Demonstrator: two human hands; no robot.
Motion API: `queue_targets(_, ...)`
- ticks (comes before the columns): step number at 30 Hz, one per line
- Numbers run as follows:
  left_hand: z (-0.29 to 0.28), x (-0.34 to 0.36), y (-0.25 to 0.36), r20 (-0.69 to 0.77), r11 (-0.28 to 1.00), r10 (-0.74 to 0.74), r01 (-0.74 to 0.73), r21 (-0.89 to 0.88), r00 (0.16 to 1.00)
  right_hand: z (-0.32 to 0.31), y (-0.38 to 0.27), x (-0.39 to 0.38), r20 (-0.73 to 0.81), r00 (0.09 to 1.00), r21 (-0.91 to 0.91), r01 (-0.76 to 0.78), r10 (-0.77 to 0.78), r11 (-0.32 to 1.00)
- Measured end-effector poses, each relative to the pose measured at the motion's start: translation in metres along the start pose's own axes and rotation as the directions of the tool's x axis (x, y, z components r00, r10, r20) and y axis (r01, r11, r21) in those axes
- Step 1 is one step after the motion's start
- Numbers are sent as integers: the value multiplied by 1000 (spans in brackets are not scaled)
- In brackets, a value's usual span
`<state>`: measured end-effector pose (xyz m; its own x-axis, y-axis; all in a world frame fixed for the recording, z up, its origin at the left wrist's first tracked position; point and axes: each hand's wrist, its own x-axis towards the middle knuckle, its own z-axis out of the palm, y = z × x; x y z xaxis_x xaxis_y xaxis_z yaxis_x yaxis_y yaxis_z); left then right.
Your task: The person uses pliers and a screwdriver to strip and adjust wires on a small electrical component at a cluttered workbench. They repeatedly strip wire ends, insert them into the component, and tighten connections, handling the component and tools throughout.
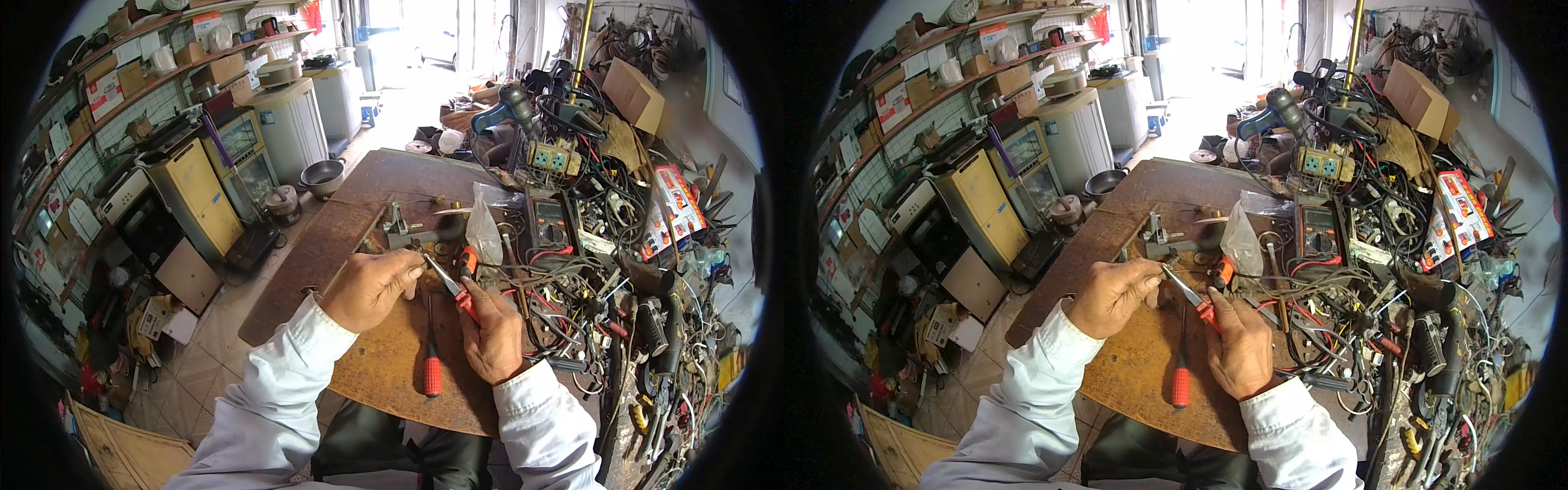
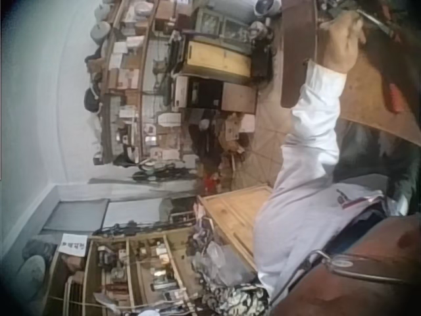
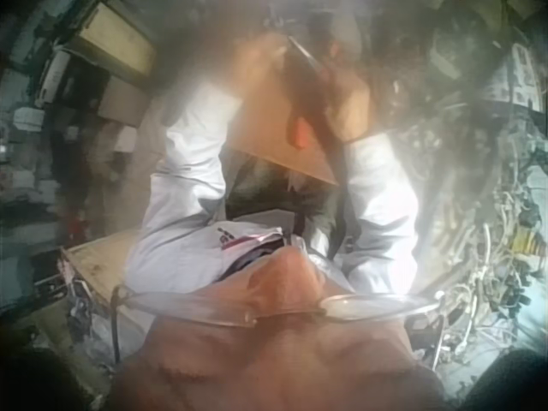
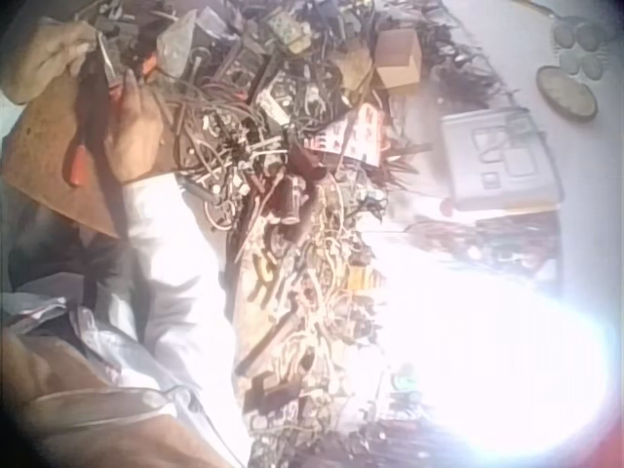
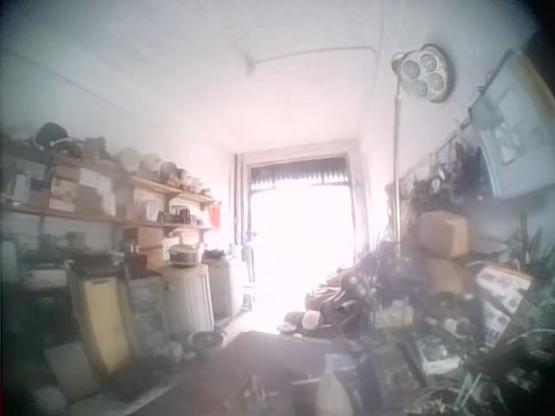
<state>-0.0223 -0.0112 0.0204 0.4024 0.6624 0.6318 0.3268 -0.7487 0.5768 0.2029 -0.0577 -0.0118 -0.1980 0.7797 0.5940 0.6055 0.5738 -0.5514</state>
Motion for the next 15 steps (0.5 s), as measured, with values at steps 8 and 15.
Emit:
queue_targets(8,-3,2,5,27,1000,22,-22,-1,999,-12,-7,8,128,989,147,-87,69,985)
queue_targets(15,0,2,8,-9,999,-10,9,-44,1000,-11,-13,8,195,952,167,-268,234,949)
